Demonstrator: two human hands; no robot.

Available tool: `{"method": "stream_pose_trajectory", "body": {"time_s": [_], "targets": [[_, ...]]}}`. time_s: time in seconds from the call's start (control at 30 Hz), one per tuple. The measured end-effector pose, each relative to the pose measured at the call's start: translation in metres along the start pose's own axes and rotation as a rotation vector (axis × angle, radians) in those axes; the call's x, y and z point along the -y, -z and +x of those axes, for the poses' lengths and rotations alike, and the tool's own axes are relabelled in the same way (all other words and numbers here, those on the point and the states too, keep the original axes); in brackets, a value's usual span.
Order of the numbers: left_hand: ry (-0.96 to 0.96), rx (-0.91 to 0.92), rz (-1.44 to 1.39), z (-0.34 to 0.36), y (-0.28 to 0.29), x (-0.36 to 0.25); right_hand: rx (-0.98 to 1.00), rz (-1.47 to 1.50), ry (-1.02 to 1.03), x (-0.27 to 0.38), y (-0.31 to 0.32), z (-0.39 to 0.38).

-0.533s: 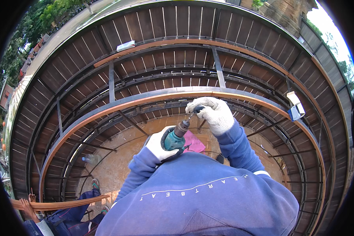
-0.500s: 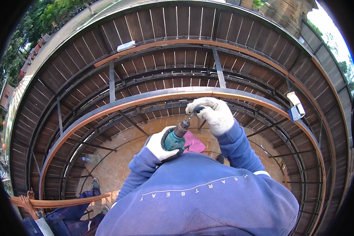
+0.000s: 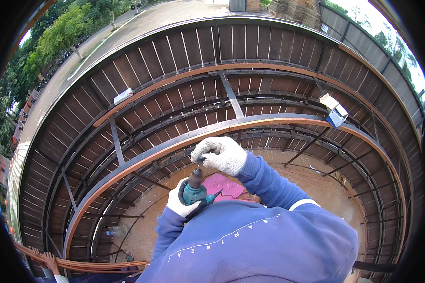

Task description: The person builds a curved wooden structure by securing wood panels to a metal frame using a drill and screws while an assistant helps position the materials.

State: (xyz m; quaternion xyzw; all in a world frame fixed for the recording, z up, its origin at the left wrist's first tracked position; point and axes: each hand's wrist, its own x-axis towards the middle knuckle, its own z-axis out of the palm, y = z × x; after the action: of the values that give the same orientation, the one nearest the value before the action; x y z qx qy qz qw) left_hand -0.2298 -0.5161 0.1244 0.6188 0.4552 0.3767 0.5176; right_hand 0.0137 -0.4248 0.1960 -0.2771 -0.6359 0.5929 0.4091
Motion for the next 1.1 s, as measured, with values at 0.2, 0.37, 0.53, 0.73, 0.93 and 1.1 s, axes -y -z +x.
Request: {"method": "stream_pose_trajectory", "body": {"time_s": [0.2, 0.37, 0.53, 0.73, 0.93, 1.1], "targets": [[-0.009, -0.016, -0.224, 0.019, -0.001, 0.011, -0.163, 0.145, -0.015, -0.008, 0.000, -0.026], [0.000, 0.064, -0.618, 0.047, -0.020, 0.000, -0.202, -0.419, 0.068, -0.017, 0.005, -0.092], [0.113, 0.203, -0.860, 0.081, -0.053, 0.007, -0.214, -0.627, -0.056, -0.028, -0.012, -0.150], [0.287, 0.380, -0.786, 0.129, -0.140, 0.028, -0.397, -1.092, -0.250, 0.003, 0.002, -0.203], [0.420, 0.545, -0.825, 0.161, -0.299, -0.003, -0.747, -1.269, -0.275, -0.029, 0.080, -0.299], [0.401, 0.595, -0.705, 0.189, -0.433, -0.051, -0.844, -1.284, -0.211, -0.021, 0.188, -0.385]]}}
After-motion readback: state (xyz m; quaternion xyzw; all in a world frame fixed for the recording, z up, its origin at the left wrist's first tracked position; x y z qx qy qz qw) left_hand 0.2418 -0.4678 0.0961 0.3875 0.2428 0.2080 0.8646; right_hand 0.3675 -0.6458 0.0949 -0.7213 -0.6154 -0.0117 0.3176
